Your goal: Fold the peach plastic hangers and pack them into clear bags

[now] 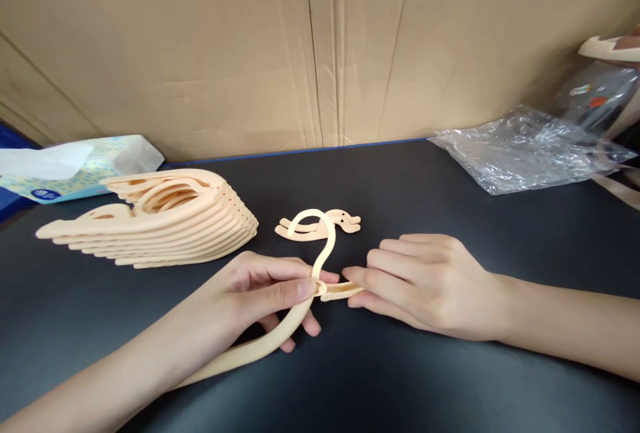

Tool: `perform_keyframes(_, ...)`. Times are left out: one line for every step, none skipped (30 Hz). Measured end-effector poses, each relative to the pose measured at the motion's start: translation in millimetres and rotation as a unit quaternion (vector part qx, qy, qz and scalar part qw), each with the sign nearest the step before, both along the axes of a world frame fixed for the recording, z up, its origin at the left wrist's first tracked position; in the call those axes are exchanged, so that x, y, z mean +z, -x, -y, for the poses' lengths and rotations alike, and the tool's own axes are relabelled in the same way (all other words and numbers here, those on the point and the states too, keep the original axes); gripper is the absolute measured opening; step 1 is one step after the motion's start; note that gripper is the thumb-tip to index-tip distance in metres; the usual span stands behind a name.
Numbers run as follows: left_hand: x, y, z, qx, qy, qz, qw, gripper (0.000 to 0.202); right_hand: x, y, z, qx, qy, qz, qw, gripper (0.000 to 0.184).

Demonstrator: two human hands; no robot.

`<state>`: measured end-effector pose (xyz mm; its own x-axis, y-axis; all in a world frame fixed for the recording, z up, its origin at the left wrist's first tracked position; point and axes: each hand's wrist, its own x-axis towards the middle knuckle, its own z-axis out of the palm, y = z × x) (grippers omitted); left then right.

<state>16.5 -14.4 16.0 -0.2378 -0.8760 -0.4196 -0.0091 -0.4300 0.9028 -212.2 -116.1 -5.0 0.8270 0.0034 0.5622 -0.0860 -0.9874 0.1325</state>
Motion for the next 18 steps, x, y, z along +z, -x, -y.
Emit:
perform_keyframes(0.6, 0.2, -0.2, -0.002, 0.002, 0.006, 1.000, 0.025, 0.0, -0.3, -0.6, -0.004, 0.004, 0.003, 1.000, 0.036)
perform_keyframes(1.5, 0.8, -0.6, -0.004, 0.005, 0.013, 1.000, 0.024, 0.0, -0.6, -1.1, -0.007, 0.009, 0.007, 1.000, 0.036)
perform_keyframes(2.6, 1.6, -1.1, -0.004, 0.005, 0.024, 1.000, 0.024, 0.0, -0.9, -1.6, -0.010, 0.013, 0.011, 1.000, 0.037)
perform_keyframes(4.0, 2.8, -1.6, -0.003, 0.004, 0.037, 0.999, 0.023, 0.1, -1.1, -2.1, -0.014, 0.018, 0.015, 1.000, 0.036)
perform_keyframes(5.5, 4.2, -2.3, -0.002, 0.003, 0.050, 0.999, 0.023, 0.3, -1.3, -2.5, -0.015, 0.023, 0.017, 0.999, 0.035)
perform_keyframes(7.0, 5.7, -2.9, 0.003, 0.003, 0.063, 0.998, 0.022, 0.4, -1.4, -2.8, -0.016, 0.029, 0.018, 0.999, 0.034)
perform_keyframes(8.4, 7.2, -3.6, 0.008, 0.004, 0.075, 0.997, 0.022, 0.6, -1.4, -3.0, -0.015, 0.035, 0.016, 0.999, 0.033)
perform_keyframes(9.5, 8.6, -4.1, 0.013, 0.006, 0.086, 0.996, 0.023, 0.7, -1.3, -3.2, -0.014, 0.042, 0.014, 0.999, 0.032)
perform_keyframes(10.2, 9.5, -4.6, 0.018, 0.008, 0.093, 0.995, 0.024, 0.8, -1.2, -3.3, -0.013, 0.046, 0.011, 0.999, 0.030)
perform_keyframes(10.6, 10.1, -5.0, 0.021, 0.011, 0.099, 0.995, 0.025, 0.9, -1.0, -3.4, -0.011, 0.049, 0.009, 0.999, 0.030)
perform_keyframes(10.6, 10.1, -5.1, 0.022, 0.013, 0.103, 0.994, 0.025, 0.9, -0.8, -3.4, -0.009, 0.050, 0.008, 0.999, 0.029)
perform_keyframes(10.3, 9.8, -5.2, 0.017, 0.013, 0.104, 0.994, 0.024, 0.9, -0.5, -3.4, -0.008, 0.050, 0.009, 0.999, 0.029)
perform_keyframes(9.7, 9.2, -5.1, 0.010, 0.014, 0.103, 0.995, 0.024, 0.9, -0.3, -3.4, -0.005, 0.049, 0.009, 0.999, 0.029)
perform_keyframes(9.0, 8.5, -4.9, 0.004, 0.014, 0.100, 0.995, 0.023, 0.9, 0.0, -3.4, -0.003, 0.049, 0.010, 0.999, 0.028)
perform_keyframes(8.2, 7.7, -4.7, -0.004, 0.014, 0.096, 0.995, 0.023, 0.9, 0.2, -3.4, 0.000, 0.049, 0.011, 0.999, 0.028)
perform_keyframes(7.5, 7.1, -4.5, -0.009, 0.013, 0.091, 0.996, 0.022, 0.9, 0.4, -3.4, 0.002, 0.049, 0.011, 0.999, 0.028)
perform_keyframes(6.9, 6.7, -4.4, -0.009, 0.011, 0.086, 0.996, 0.022, 1.0, 0.5, -3.4, 0.003, 0.049, 0.011, 0.999, 0.028)
perform_keyframes(6.5, 6.6, -4.4, -0.008, 0.010, 0.081, 0.997, 0.021, 1.1, 0.6, -3.4, 0.005, 0.048, 0.010, 0.999, 0.028)
